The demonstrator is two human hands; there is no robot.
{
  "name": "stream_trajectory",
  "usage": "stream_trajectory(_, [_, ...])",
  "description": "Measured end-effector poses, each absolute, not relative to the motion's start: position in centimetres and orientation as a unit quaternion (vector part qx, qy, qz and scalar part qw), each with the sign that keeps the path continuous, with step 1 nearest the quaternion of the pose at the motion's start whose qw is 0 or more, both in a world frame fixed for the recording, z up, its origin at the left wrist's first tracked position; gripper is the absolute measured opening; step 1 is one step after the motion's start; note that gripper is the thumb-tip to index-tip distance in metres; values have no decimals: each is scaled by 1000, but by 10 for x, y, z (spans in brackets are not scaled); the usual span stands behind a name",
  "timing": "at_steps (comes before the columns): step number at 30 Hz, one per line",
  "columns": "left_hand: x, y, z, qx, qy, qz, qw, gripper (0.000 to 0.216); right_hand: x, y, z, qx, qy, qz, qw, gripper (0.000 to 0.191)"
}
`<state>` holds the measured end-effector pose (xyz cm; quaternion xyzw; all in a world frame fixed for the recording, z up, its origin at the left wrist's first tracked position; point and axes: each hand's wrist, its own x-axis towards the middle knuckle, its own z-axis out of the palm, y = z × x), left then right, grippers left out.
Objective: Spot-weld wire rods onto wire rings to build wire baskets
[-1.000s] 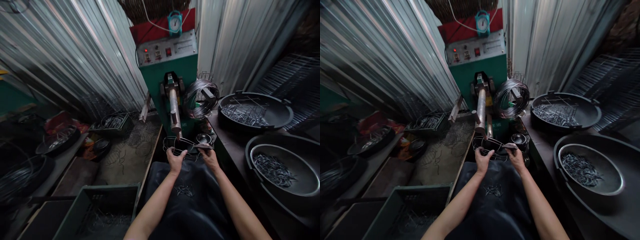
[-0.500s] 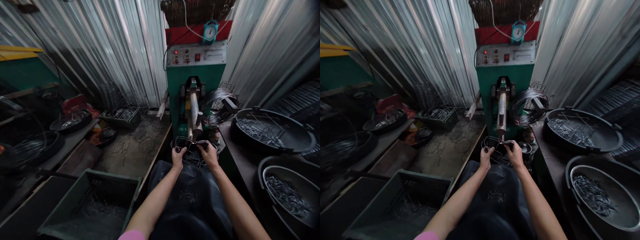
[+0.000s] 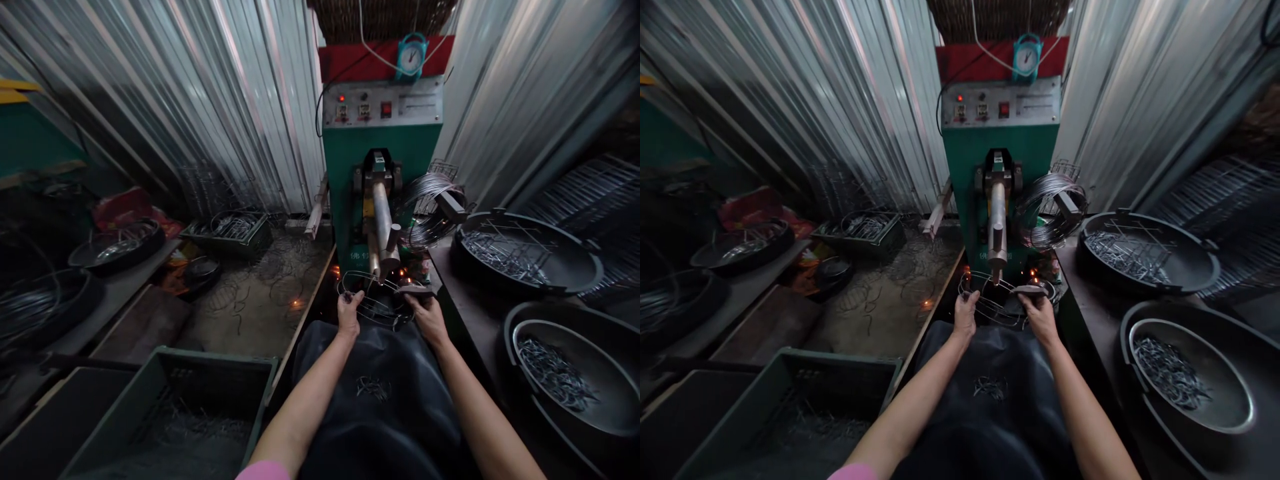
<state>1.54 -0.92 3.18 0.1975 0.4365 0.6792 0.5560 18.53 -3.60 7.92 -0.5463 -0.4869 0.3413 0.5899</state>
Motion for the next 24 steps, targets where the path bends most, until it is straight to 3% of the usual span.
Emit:
stream_trajectory(13, [0,-21,23,58,430,648,626,41,190,-33,72,-526,-472,351,615,29])
stream_trajectory(19, [-5,-21,21,22,432,640,635,41,186,-38,89,-499,-585,325,550,25])
stream_trajectory(24, [-8,-22,23,-18,450,601,661,43,186,-31,94,-518,-564,371,526,29])
